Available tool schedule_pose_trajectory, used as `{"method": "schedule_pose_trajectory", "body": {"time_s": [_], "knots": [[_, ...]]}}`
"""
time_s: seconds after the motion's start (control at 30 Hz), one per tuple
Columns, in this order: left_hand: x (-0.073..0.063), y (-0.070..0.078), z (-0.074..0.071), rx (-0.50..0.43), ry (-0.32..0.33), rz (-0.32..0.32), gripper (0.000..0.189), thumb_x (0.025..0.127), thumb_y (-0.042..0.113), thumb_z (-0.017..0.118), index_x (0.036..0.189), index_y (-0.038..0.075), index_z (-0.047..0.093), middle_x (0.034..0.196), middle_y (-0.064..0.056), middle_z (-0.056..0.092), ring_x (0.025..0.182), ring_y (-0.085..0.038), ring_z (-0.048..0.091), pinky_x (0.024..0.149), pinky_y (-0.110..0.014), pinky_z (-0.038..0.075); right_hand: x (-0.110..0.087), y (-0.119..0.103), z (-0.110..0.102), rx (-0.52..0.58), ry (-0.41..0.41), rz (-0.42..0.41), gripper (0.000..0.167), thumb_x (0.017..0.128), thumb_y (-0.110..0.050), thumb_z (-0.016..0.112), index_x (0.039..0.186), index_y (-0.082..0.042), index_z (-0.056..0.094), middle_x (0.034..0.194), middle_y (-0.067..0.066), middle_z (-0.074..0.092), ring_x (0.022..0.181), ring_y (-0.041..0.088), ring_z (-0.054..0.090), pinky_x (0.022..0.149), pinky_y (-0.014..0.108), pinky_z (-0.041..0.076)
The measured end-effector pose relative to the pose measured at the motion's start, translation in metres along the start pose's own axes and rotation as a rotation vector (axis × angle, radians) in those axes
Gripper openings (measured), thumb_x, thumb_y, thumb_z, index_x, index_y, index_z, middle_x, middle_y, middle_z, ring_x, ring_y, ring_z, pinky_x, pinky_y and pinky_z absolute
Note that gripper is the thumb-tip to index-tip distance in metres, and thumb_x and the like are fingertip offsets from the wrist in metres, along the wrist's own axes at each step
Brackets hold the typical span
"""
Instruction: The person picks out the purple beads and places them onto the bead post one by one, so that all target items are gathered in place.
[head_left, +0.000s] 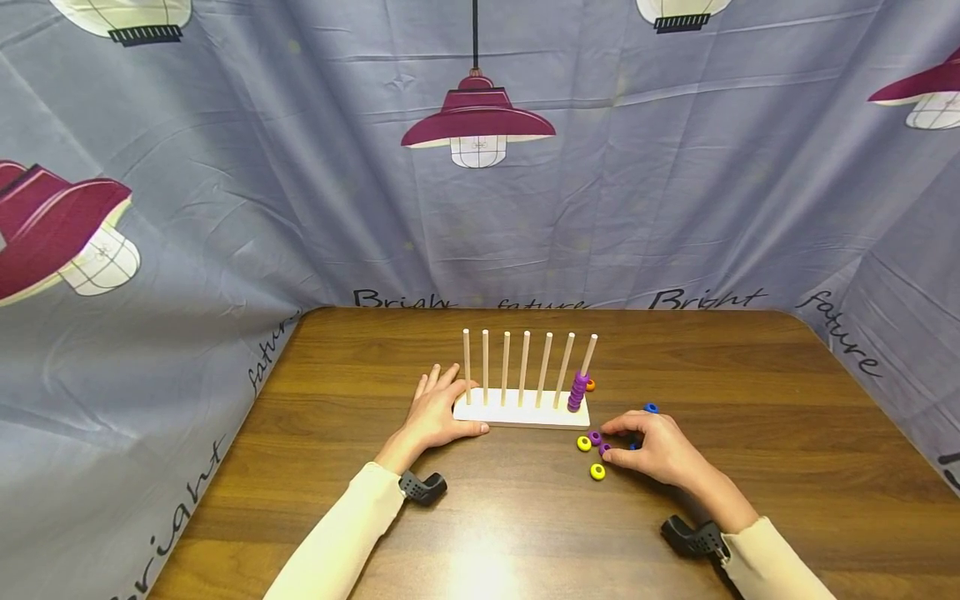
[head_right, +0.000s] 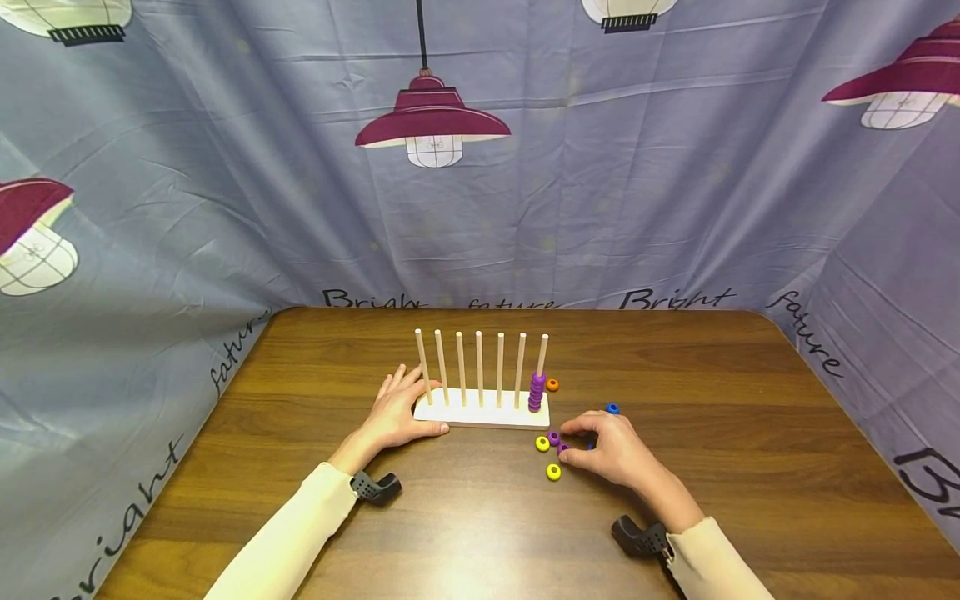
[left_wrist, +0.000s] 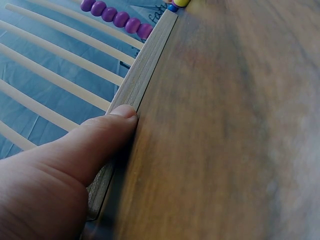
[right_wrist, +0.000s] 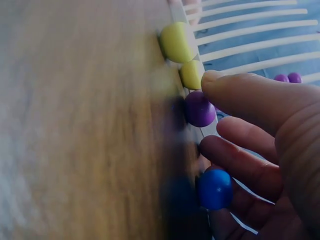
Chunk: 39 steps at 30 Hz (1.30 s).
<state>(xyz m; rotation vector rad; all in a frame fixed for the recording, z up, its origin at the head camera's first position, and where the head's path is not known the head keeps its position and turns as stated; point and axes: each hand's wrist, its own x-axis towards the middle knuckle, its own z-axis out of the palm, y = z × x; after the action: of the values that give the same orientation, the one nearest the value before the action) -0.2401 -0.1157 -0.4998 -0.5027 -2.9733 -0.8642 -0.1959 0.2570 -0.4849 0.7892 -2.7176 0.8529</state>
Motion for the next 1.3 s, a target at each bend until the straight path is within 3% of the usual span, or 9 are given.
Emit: {"method": "schedule_pose_trajectory", "body": {"time_s": [0.4, 0.77, 1.3], "knots": [[0.0006, -0.0011, -0.0006, -0.002, -0.001, 0.006, 0.070, 0.075, 0.051, 0.084, 0.134, 0.019, 0.064, 0.163, -0.021, 0.037, 0.155, -0.050, 0.018, 0.128, -0.061, 0.011, -0.0003, 0.0034, 0.0059, 0.004, 0.031, -0.076, 0.027, 0.067, -0.013, 0.090, 0.092, -0.017, 0.079, 0.091, -0.009, 0.075, 0.088, 0.005, 0.066, 0.076, 0.028, 0.055], [0.0005, -0.0014, -0.0001, -0.001, -0.004, 0.003, 0.071, 0.075, 0.052, 0.084, 0.135, 0.019, 0.064, 0.163, -0.020, 0.037, 0.155, -0.049, 0.018, 0.128, -0.061, 0.011, -0.0004, 0.0065, 0.0077, 0.011, 0.050, -0.127, 0.026, 0.068, -0.006, 0.088, 0.090, -0.018, 0.078, 0.091, -0.009, 0.074, 0.087, 0.006, 0.067, 0.076, 0.028, 0.055], [0.0006, -0.0009, -0.0003, -0.001, 0.003, 0.009, 0.071, 0.074, 0.052, 0.085, 0.134, 0.020, 0.064, 0.163, -0.021, 0.037, 0.155, -0.051, 0.018, 0.127, -0.063, 0.012, -0.0012, 0.0064, 0.0092, -0.006, 0.072, -0.066, 0.025, 0.071, -0.005, 0.083, 0.090, -0.019, 0.078, 0.091, -0.007, 0.076, 0.087, 0.005, 0.068, 0.075, 0.029, 0.056]]}}
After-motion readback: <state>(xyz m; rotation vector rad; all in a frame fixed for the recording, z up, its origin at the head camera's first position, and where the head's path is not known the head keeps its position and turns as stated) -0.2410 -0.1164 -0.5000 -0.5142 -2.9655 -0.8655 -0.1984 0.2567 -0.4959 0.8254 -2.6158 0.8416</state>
